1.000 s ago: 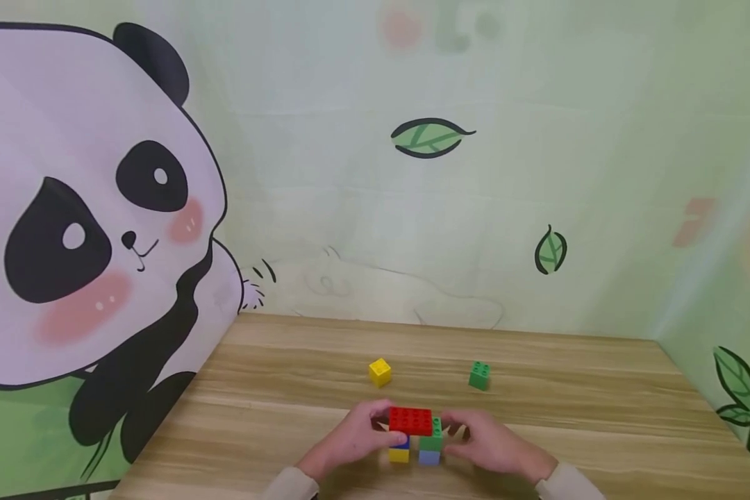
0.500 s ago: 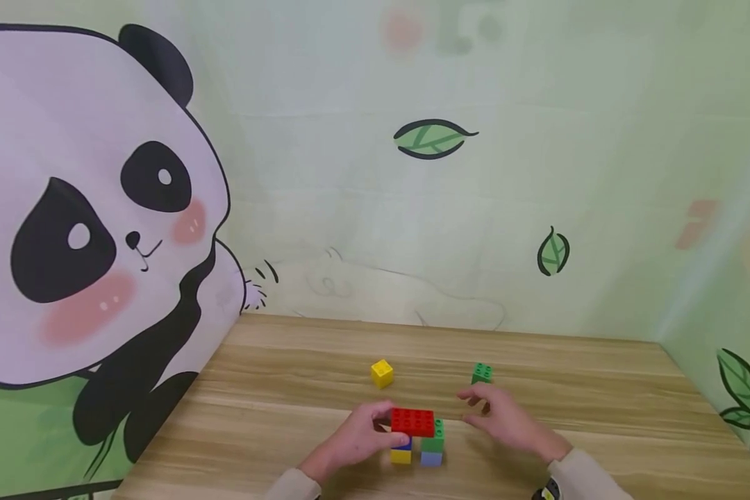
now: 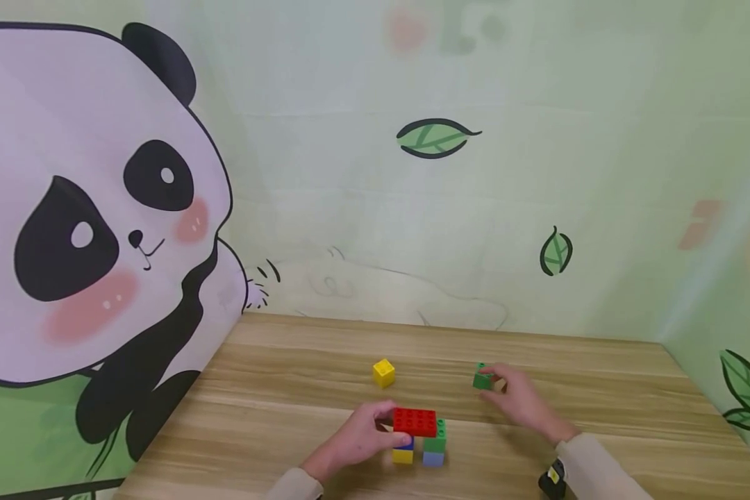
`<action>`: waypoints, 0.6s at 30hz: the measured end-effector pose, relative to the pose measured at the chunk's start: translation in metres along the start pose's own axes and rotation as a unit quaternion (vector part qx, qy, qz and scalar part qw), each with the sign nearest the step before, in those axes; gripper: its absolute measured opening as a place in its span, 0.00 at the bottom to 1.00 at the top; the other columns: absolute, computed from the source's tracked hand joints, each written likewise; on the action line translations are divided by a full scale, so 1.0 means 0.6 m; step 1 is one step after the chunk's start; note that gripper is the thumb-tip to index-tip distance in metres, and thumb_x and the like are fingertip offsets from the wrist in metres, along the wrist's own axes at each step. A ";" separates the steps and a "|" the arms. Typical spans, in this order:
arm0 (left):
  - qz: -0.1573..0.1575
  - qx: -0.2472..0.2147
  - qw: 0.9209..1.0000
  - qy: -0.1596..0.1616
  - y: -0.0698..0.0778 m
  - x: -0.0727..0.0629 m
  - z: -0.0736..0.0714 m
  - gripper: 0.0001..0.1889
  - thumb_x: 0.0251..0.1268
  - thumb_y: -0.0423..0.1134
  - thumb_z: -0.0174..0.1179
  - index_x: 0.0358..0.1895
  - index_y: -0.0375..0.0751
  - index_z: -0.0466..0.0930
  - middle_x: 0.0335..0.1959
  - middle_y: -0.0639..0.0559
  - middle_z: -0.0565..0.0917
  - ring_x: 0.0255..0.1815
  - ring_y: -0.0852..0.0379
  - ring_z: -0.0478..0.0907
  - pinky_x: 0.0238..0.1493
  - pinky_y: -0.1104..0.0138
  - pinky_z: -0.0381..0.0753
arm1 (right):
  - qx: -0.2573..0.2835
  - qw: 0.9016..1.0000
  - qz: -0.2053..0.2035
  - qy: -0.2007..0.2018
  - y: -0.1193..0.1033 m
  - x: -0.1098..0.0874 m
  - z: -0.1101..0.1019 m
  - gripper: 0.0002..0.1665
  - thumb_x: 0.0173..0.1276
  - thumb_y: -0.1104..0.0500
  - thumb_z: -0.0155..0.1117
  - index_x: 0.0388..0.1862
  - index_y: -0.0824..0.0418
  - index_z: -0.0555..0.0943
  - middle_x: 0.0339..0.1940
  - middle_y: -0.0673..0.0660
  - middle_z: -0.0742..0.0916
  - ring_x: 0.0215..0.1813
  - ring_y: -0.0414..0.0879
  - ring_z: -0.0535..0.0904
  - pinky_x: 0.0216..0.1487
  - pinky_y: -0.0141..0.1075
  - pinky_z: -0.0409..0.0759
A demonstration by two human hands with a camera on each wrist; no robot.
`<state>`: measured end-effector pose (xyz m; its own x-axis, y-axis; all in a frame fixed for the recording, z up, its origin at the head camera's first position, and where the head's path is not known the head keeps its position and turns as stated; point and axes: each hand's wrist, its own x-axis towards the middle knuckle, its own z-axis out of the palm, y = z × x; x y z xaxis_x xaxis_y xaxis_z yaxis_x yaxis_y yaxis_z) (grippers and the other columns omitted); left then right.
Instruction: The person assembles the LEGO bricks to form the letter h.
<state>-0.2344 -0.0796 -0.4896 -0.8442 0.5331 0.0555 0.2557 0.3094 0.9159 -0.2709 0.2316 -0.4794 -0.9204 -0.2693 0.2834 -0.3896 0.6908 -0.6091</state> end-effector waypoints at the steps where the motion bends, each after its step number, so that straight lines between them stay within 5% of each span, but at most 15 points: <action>1: -0.001 0.000 1.000 -0.001 0.000 0.000 0.000 0.13 0.58 0.43 0.66 0.46 0.48 0.81 0.39 0.61 0.83 0.39 0.61 0.78 0.41 0.69 0.77 | -0.004 1.000 -0.003 0.006 0.002 0.001 -0.002 0.21 0.59 0.65 0.68 0.51 0.67 0.78 0.42 0.59 0.83 0.42 0.52 0.77 0.34 0.33 0.76; 11: 0.001 -0.001 1.000 0.001 0.002 0.001 0.001 0.12 0.58 0.43 0.67 0.45 0.48 0.81 0.39 0.60 0.84 0.40 0.61 0.78 0.42 0.69 0.77 | -0.011 0.999 -0.021 0.033 0.030 0.015 -0.008 0.23 0.58 0.66 0.69 0.53 0.69 0.77 0.49 0.65 0.81 0.47 0.61 0.77 0.39 0.46 0.79; 18: -0.004 -0.001 1.000 0.005 -0.002 0.002 0.001 0.12 0.58 0.43 0.67 0.45 0.49 0.81 0.39 0.61 0.83 0.40 0.62 0.78 0.42 0.69 0.77 | -0.009 1.000 -0.014 0.021 0.049 0.022 -0.009 0.24 0.58 0.66 0.69 0.54 0.69 0.77 0.51 0.65 0.81 0.48 0.61 0.77 0.40 0.46 0.79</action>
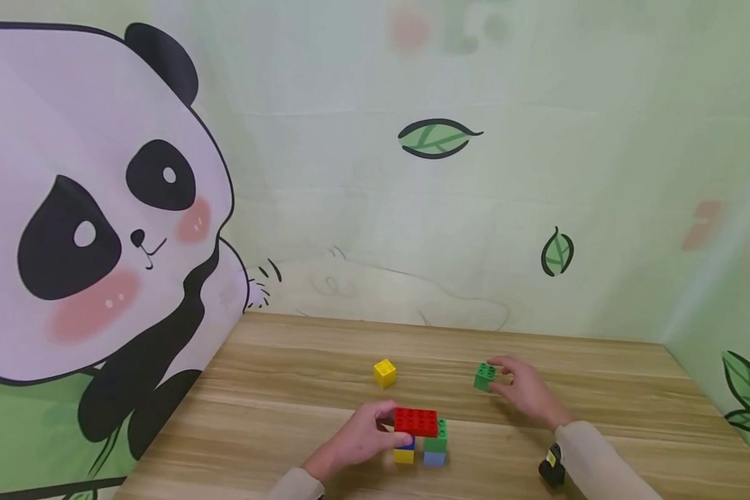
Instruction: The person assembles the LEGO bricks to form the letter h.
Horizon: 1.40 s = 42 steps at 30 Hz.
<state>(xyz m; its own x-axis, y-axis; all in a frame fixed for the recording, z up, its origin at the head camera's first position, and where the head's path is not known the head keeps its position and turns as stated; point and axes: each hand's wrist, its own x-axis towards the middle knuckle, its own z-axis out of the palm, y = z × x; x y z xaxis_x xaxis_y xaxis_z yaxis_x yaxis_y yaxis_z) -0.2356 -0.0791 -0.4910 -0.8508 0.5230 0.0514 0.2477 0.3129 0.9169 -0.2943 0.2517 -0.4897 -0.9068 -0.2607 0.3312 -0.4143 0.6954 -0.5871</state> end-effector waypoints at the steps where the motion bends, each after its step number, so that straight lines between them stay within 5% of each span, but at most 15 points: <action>1: 0.000 0.000 1.000 0.000 0.000 0.000 0.000 0.12 0.58 0.43 0.67 0.45 0.49 0.81 0.39 0.61 0.83 0.40 0.61 0.78 0.42 0.69 0.77 | 0.000 1.000 0.002 -0.004 0.002 0.001 0.000 0.24 0.58 0.66 0.69 0.54 0.69 0.77 0.51 0.65 0.81 0.48 0.61 0.77 0.40 0.45 0.79; 14: -0.003 -0.005 1.000 -0.002 0.002 -0.001 0.000 0.13 0.58 0.43 0.67 0.45 0.48 0.81 0.39 0.60 0.83 0.40 0.61 0.78 0.42 0.69 0.77 | 0.004 0.999 0.031 -0.027 0.019 0.009 0.013 0.22 0.61 0.64 0.67 0.54 0.65 0.77 0.47 0.60 0.81 0.46 0.55 0.77 0.39 0.42 0.78; 28: 0.000 -0.006 1.000 0.000 0.003 0.001 0.005 0.12 0.57 0.42 0.67 0.44 0.48 0.81 0.39 0.61 0.83 0.40 0.61 0.78 0.42 0.69 0.77 | 0.016 0.999 0.028 -0.005 0.021 0.006 0.023 0.17 0.60 0.67 0.66 0.49 0.66 0.77 0.44 0.61 0.82 0.42 0.54 0.79 0.37 0.42 0.80; 42: -0.005 -0.009 1.000 -0.002 0.001 -0.002 0.000 0.13 0.58 0.43 0.66 0.45 0.49 0.80 0.40 0.60 0.83 0.40 0.60 0.78 0.42 0.68 0.77 | 0.010 0.999 0.000 -0.032 -0.038 -0.005 0.012 0.16 0.63 0.63 0.66 0.50 0.60 0.78 0.42 0.52 0.84 0.43 0.46 0.79 0.37 0.34 0.78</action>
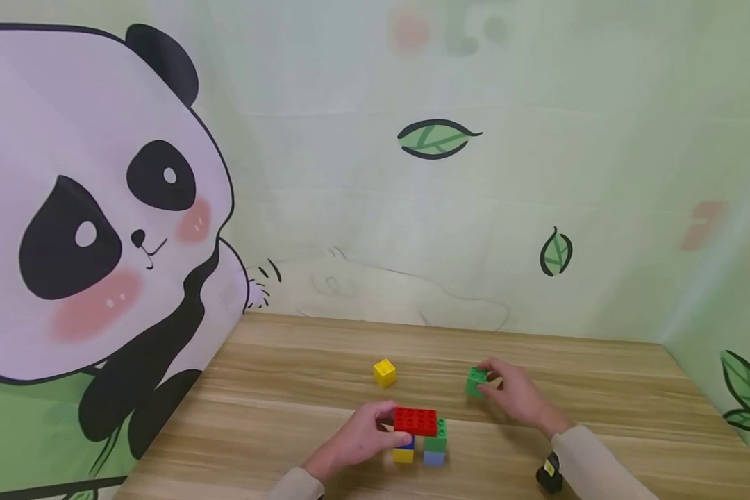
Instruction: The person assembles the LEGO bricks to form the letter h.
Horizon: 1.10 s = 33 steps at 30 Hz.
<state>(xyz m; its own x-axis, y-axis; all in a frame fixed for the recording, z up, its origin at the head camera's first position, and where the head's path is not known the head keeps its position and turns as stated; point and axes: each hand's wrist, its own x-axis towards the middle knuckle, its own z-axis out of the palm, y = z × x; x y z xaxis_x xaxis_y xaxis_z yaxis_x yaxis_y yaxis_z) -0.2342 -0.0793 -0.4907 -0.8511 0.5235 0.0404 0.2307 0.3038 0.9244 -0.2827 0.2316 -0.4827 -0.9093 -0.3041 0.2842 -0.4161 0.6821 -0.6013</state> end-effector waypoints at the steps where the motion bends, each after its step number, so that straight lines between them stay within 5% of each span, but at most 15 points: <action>1: 0.001 -0.001 1.000 0.000 0.000 -0.001 -0.001 0.13 0.58 0.43 0.66 0.45 0.48 0.80 0.40 0.60 0.83 0.40 0.60 0.78 0.42 0.68 0.77 | -0.004 1.000 -0.010 0.000 -0.007 -0.001 0.000 0.16 0.63 0.62 0.66 0.50 0.60 0.78 0.42 0.51 0.84 0.44 0.46 0.79 0.37 0.33 0.78; 15: 0.019 -0.008 1.000 0.006 0.000 -0.005 -0.006 0.12 0.59 0.38 0.66 0.46 0.45 0.80 0.40 0.56 0.83 0.41 0.57 0.79 0.40 0.69 0.79 | 0.014 0.991 -0.129 0.011 -0.110 -0.012 -0.008 0.18 0.64 0.64 0.65 0.52 0.63 0.76 0.44 0.50 0.83 0.44 0.44 0.78 0.40 0.34 0.79; 33: 0.017 -0.019 0.999 -0.023 0.004 -0.006 -0.006 0.15 0.60 0.39 0.65 0.50 0.45 0.79 0.43 0.57 0.83 0.44 0.56 0.78 0.44 0.68 0.78 | 0.037 0.984 -0.174 -0.001 -0.180 -0.025 -0.016 0.19 0.67 0.59 0.63 0.55 0.60 0.75 0.47 0.47 0.82 0.45 0.40 0.76 0.41 0.37 0.80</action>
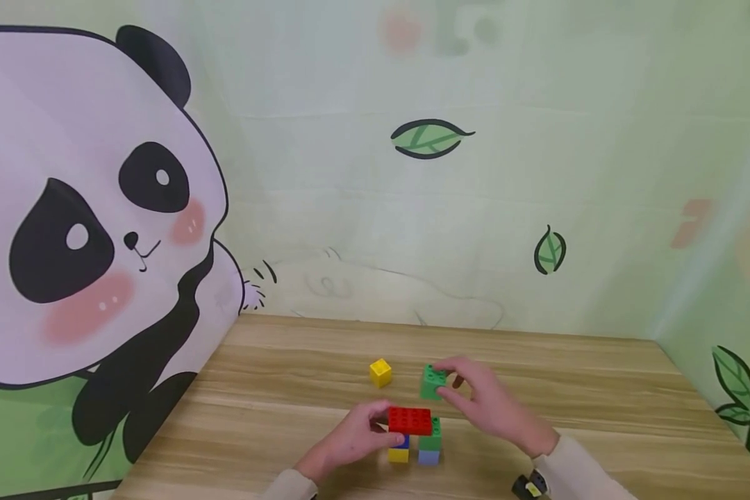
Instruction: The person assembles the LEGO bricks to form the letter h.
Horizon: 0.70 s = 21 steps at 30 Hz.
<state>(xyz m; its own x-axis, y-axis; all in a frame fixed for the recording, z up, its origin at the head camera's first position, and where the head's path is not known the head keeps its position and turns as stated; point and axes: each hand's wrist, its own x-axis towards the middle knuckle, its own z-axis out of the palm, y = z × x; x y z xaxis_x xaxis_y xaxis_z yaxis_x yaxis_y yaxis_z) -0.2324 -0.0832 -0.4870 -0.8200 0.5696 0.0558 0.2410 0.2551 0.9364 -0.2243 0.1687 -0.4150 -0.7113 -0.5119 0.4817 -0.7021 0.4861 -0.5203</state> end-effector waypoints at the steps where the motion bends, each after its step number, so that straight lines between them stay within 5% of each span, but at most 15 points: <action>1: -0.001 -0.001 1.000 0.000 -0.001 0.000 0.000 0.15 0.60 0.39 0.65 0.50 0.46 0.79 0.43 0.57 0.83 0.44 0.56 0.79 0.44 0.68 0.78 | 0.001 1.000 -0.003 -0.001 -0.003 0.001 0.001 0.19 0.67 0.59 0.63 0.55 0.59 0.75 0.47 0.48 0.82 0.45 0.40 0.76 0.41 0.37 0.80; 8: -0.016 -0.002 1.000 -0.003 -0.002 0.002 -0.002 0.14 0.60 0.40 0.65 0.50 0.49 0.79 0.43 0.58 0.83 0.44 0.58 0.78 0.46 0.66 0.77 | 0.017 1.000 -0.012 -0.019 -0.019 0.009 0.014 0.18 0.67 0.58 0.62 0.55 0.57 0.76 0.51 0.49 0.82 0.45 0.40 0.77 0.43 0.34 0.79; 21: 0.009 -0.006 1.000 -0.009 -0.005 0.001 -0.002 0.16 0.61 0.40 0.64 0.53 0.49 0.79 0.45 0.58 0.83 0.45 0.59 0.79 0.46 0.68 0.77 | 0.033 0.998 -0.020 -0.049 -0.028 0.014 0.040 0.17 0.66 0.56 0.64 0.53 0.55 0.76 0.48 0.45 0.81 0.44 0.39 0.77 0.42 0.32 0.79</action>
<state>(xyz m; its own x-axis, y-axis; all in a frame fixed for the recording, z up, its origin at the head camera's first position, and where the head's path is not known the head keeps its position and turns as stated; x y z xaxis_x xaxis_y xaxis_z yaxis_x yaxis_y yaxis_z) -0.2340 -0.0845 -0.4895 -0.8061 0.5880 0.0674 0.2496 0.2344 0.9396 -0.2176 0.1392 -0.4188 -0.6741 -0.5983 0.4331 -0.7236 0.4174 -0.5497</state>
